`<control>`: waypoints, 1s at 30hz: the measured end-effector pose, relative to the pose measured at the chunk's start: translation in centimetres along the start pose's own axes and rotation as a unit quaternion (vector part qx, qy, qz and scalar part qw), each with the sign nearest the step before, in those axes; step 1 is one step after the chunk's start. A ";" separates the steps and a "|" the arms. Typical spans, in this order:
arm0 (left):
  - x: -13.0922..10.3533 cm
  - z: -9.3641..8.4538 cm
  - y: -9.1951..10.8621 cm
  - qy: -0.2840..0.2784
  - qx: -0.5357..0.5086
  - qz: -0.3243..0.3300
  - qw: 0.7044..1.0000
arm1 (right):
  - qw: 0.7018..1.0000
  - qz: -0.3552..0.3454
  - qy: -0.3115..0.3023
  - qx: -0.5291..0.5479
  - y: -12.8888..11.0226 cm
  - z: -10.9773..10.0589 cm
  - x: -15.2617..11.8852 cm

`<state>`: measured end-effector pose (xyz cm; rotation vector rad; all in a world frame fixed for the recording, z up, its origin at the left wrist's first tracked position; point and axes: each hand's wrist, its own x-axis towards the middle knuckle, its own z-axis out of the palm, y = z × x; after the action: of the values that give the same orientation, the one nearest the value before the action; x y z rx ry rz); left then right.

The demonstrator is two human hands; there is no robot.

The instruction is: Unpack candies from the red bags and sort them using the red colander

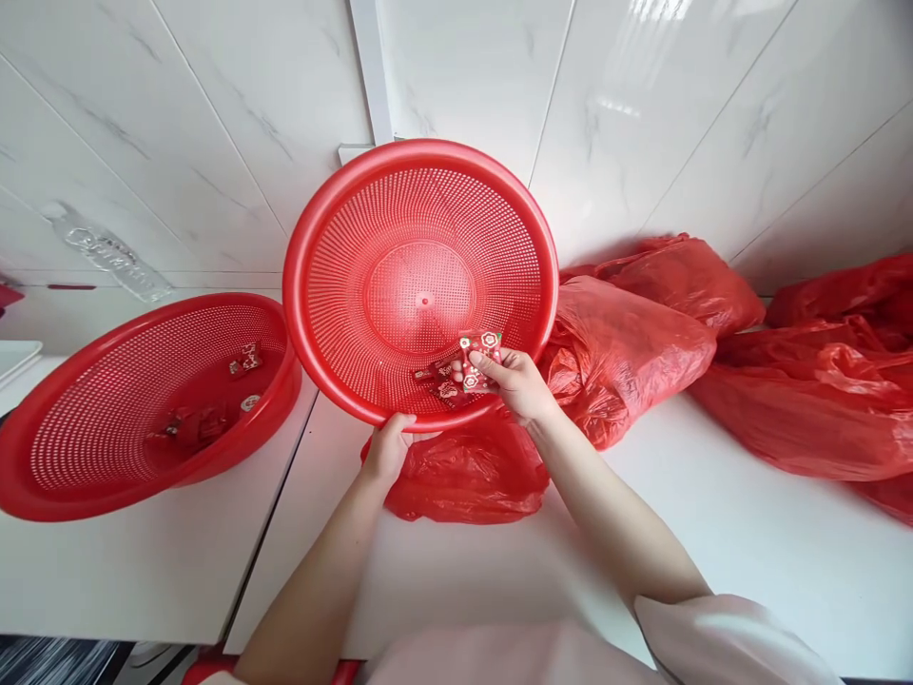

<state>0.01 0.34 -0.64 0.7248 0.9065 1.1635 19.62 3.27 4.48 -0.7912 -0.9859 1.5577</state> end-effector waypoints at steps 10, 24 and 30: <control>0.6 -0.5 0.5 0.013 -0.022 0.025 0.999 | 0.997 0.032 0.047 0.042 -0.1 0.5 -0.2; 0.2 0.0 0.5 0.012 -0.025 0.008 1.000 | 0.997 0.025 0.064 0.034 0.2 0.5 0.0; 0.1 0.1 0.6 0.011 -0.023 0.003 1.000 | 0.996 -0.013 0.084 0.022 0.6 0.6 -0.1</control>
<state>-0.17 0.60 -0.15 0.6785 0.8924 1.1956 18.87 3.05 4.23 -0.8599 -0.8331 1.4610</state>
